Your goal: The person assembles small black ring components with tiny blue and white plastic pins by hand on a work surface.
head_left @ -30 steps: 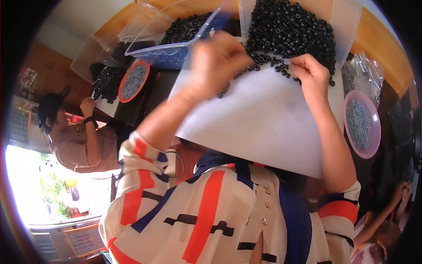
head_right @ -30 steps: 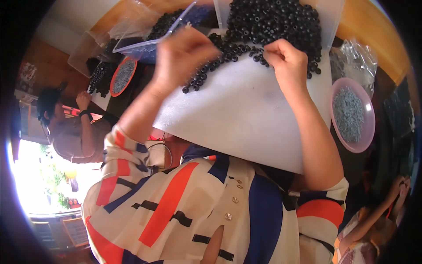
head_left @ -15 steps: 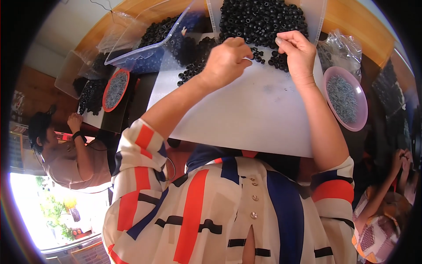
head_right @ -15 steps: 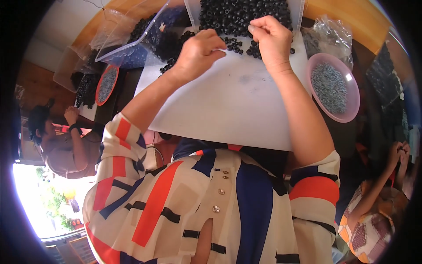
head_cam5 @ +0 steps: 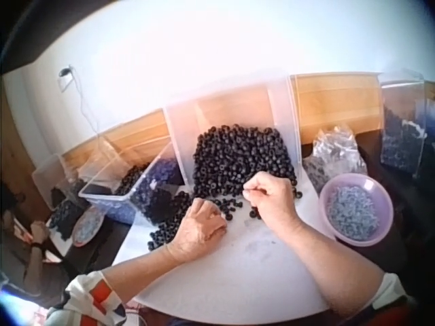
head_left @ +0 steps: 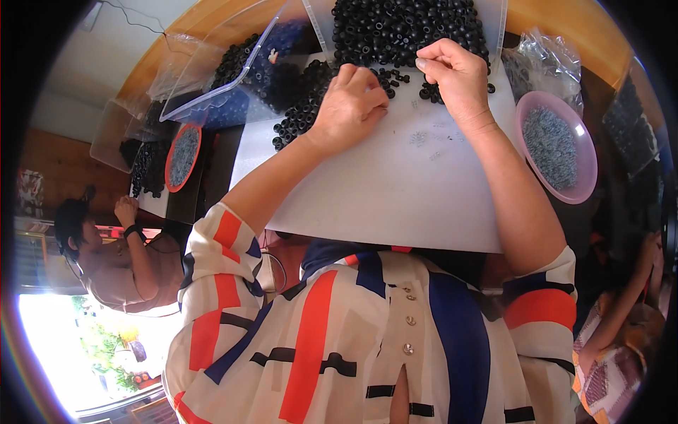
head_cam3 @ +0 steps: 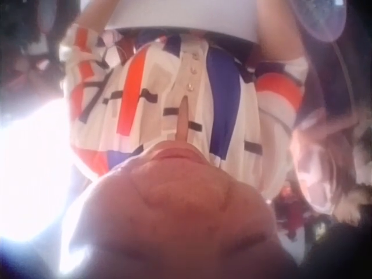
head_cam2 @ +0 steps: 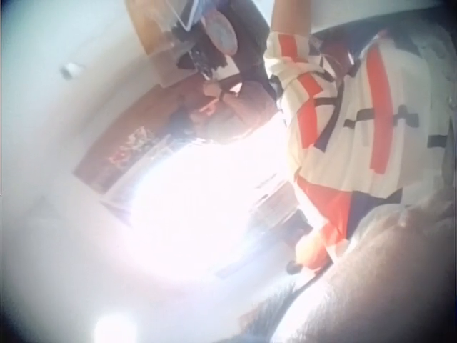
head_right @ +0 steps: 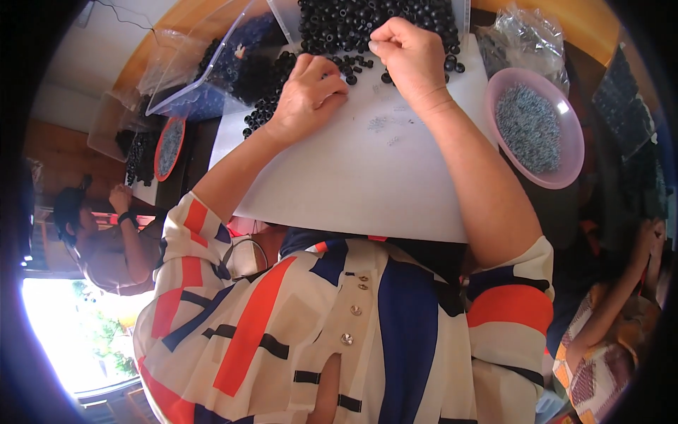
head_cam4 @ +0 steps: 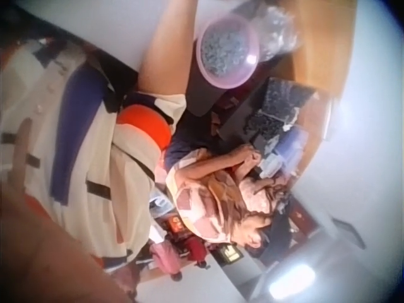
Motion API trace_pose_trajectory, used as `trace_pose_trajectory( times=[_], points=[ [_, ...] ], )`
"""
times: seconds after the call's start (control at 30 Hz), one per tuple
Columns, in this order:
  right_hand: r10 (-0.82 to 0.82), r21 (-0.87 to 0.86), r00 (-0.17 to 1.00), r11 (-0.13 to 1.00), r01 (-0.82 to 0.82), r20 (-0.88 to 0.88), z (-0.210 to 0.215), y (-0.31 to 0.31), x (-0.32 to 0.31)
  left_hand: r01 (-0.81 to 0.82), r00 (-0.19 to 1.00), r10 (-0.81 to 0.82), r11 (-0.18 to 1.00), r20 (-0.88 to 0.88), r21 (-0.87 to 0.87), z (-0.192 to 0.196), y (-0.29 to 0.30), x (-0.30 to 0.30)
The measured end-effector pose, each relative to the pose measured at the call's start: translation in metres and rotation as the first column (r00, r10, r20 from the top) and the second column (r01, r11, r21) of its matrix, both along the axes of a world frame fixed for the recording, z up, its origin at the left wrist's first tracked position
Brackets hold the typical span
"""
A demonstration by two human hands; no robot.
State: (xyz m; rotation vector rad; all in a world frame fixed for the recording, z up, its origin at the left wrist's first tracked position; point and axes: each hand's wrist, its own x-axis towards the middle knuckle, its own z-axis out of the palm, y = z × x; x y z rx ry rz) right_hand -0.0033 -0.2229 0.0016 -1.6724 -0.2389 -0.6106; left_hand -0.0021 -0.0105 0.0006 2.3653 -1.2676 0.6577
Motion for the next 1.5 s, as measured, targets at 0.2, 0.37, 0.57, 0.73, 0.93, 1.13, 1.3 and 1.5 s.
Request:
trace_pose_trajectory(
  times=[0.2, 0.37, 0.57, 0.73, 0.93, 1.13, 1.3, 1.5],
  points=[
    [-0.013, -0.057, 1.000, 0.998, 0.012, -0.019, 0.000, -0.002, -0.001, -0.042, 0.993, 0.031, 0.994, -0.111, -0.099, 0.005, 0.011, -0.013],
    [-0.020, -0.027, 0.999, 0.999, 0.019, -0.036, 0.002, -0.002, -0.003, -0.038, 0.985, 0.013, 0.989, -0.173, -0.141, 0.007, 0.008, -0.016],
    [-0.023, -0.039, 1.000, 0.999, 0.022, -0.014, 0.001, -0.003, -0.001, 0.110, 0.982, -0.127, 0.986, -0.139, -0.124, 0.005, -0.040, -0.011],
    [0.003, -0.006, 1.000, 1.000, -0.004, -0.013, -0.001, -0.001, 0.001, 0.052, 0.999, -0.051, 0.965, -0.013, 0.259, -0.004, -0.059, -0.009],
    [-0.020, -0.064, 0.999, 0.998, 0.017, -0.037, 0.006, -0.003, -0.004, 0.004, 0.994, -0.002, 1.000, -0.109, 0.016, -0.007, -0.057, -0.005],
    [0.311, 0.093, 0.948, 0.948, -0.305, -0.063, 0.014, 0.005, -0.012, -0.328, 0.368, -0.354, 0.816, -0.860, -0.476, 0.049, -0.027, 0.011],
    [0.330, 0.080, 0.940, 0.943, -0.324, -0.087, 0.024, 0.004, -0.018, -0.329, 0.206, -0.474, 0.790, -0.856, -0.517, 0.057, -0.024, 0.012],
    [0.333, 0.098, 0.942, 0.940, -0.328, -0.043, 0.024, 0.005, -0.019, -0.364, -0.024, -0.693, 0.678, -0.721, -0.639, 0.046, -0.023, 0.017]
  ],
)
